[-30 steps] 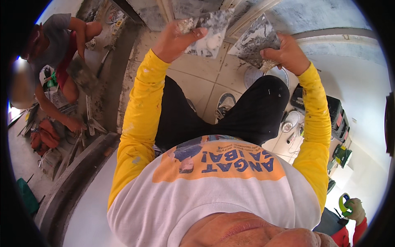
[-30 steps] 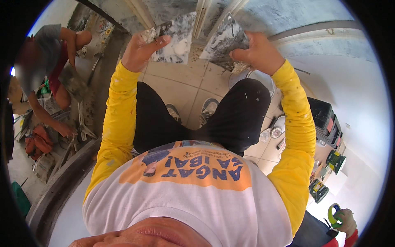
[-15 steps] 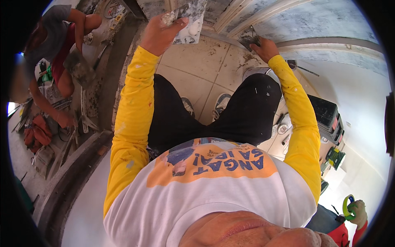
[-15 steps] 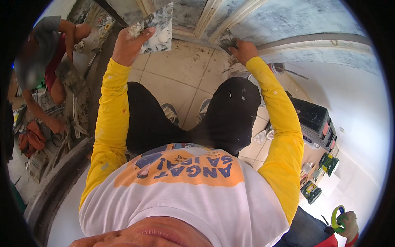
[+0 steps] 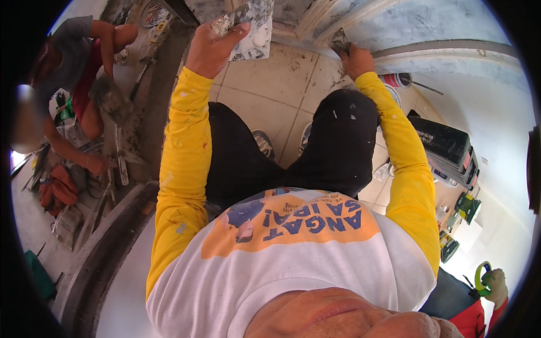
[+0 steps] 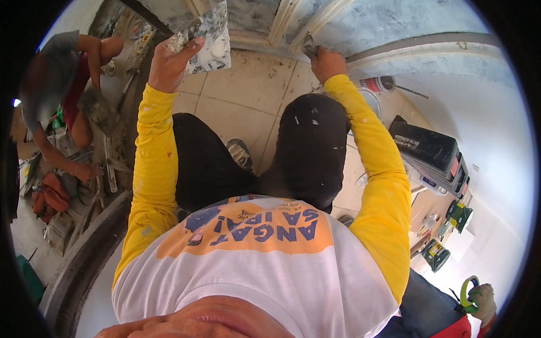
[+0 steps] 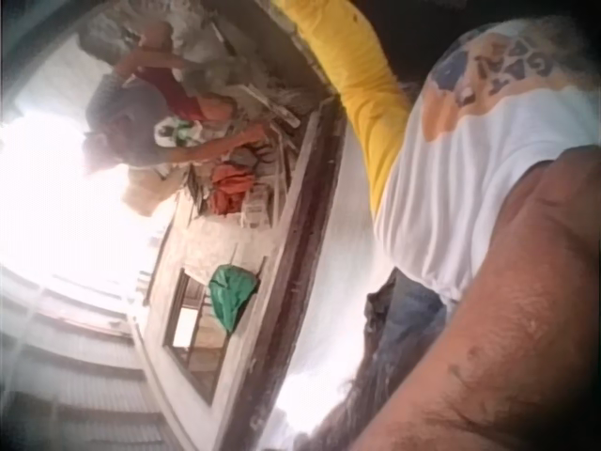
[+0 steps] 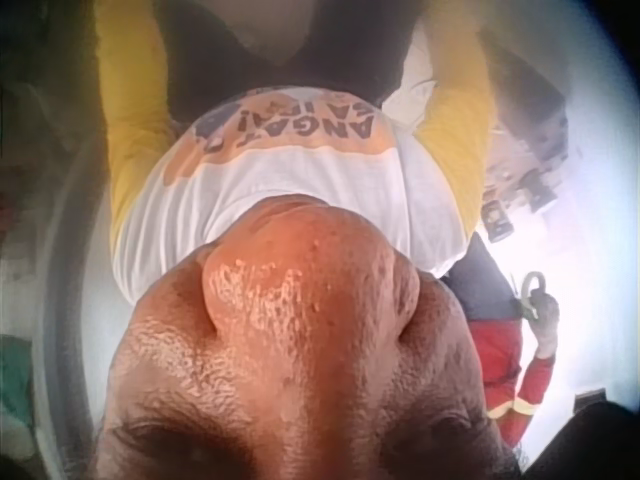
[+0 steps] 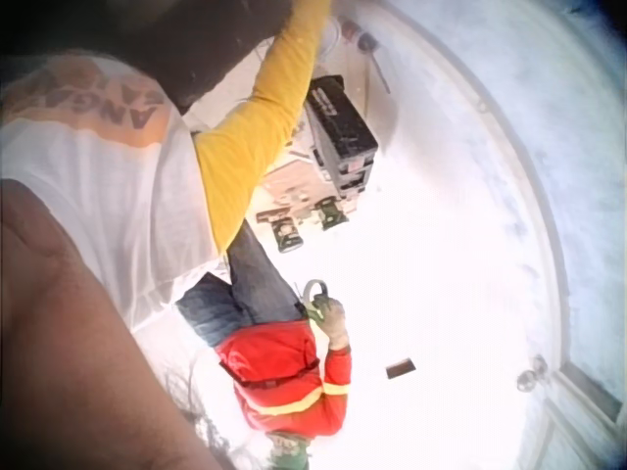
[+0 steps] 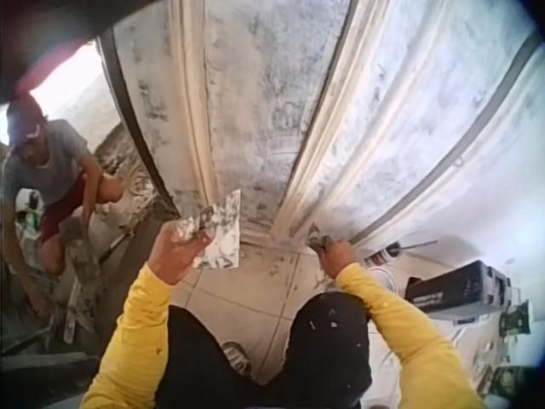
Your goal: The person applies plaster to a wooden door using a trowel and a hawk. They repeatedly scoop plaster from the hawk and spread it onto the door surface, smoothing it with the trowel.
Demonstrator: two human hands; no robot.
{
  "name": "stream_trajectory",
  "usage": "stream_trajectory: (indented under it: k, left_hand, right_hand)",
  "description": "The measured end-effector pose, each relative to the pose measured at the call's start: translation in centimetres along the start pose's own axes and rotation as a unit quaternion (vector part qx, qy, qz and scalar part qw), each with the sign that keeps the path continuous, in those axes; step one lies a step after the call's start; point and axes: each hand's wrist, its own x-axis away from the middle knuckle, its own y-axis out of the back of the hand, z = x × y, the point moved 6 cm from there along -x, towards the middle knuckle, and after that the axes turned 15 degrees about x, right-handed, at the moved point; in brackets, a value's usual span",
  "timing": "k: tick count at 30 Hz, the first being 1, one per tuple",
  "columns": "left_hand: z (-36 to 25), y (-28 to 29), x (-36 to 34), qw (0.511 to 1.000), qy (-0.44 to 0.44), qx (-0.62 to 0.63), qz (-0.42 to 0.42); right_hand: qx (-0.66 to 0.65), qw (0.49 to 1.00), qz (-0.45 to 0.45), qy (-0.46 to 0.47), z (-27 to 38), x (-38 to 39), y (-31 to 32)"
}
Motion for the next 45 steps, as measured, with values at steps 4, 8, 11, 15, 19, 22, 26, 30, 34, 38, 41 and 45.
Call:
stream_trajectory:
  k: [4,8,11,15,19,22,26,30,34,38,41,45]
  left_hand:
    - [-0.6,-0.1,0.3,0.994,-0.032,-0.105,0.025]
    - [-0.8,0.2,1.1,1.0,0.004,-0.027,-0.013]
    - [-0.7,0.0,1.1,1.0,0.021,-0.017,-0.01]
    - [-0.3,-0.2,0.7,0.999,0.041,-0.012,0.008]
    - [-0.1,0.0,0.7,0.997,0.05,-0.066,-0.007]
    - [-0.3,0.0,1.0,0.998,0.04,-0.042,-0.032]
    - [-0.7,-0.2,1.2,0.997,0.033,-0.066,-0.026]
    - [-0.8,0.0,1.3,0.999,0.031,-0.013,-0.003]
    - [0.1,0.5,0.9,0.997,0.058,-0.046,-0.003]
    - [0.7,0.3,0.2,0.998,0.055,-0.029,0.002]
    - [0.2,-0.5,-0.3,0.99,-0.013,-0.133,0.04]
    - [0.3,-2.6,-1.5,0.996,-0.017,-0.067,0.055]
  right_hand:
    - [-0.017,0.998,0.003,-0.067,0.7,1.6,-1.1]
    - [-0.111,0.989,-0.032,-0.089,0.3,3.9,-1.2]
    - [-0.135,0.984,0.055,-0.104,-0.4,4.5,-2.9]
    - [-0.123,0.988,0.087,-0.033,0.5,3.4,-5.7]
    - [-0.105,0.987,0.122,0.006,1.5,2.3,-8.9]
    - [-0.119,0.987,0.111,-0.013,1.8,1.5,-9.9]
    - [-0.125,0.985,0.113,-0.021,2.2,1.5,-9.4]
    - [-0.123,0.991,0.051,-0.013,0.9,2.7,-5.6]
    - [-0.094,0.996,-0.007,-0.003,-1.0,2.8,-0.8]
    - [-0.084,0.996,-0.019,0.02,-0.9,1.7,1.5]
    - [-0.069,0.996,-0.034,0.036,-0.6,0.8,1.9]
    - [-0.075,0.995,-0.044,0.04,-0.6,0.2,1.8]
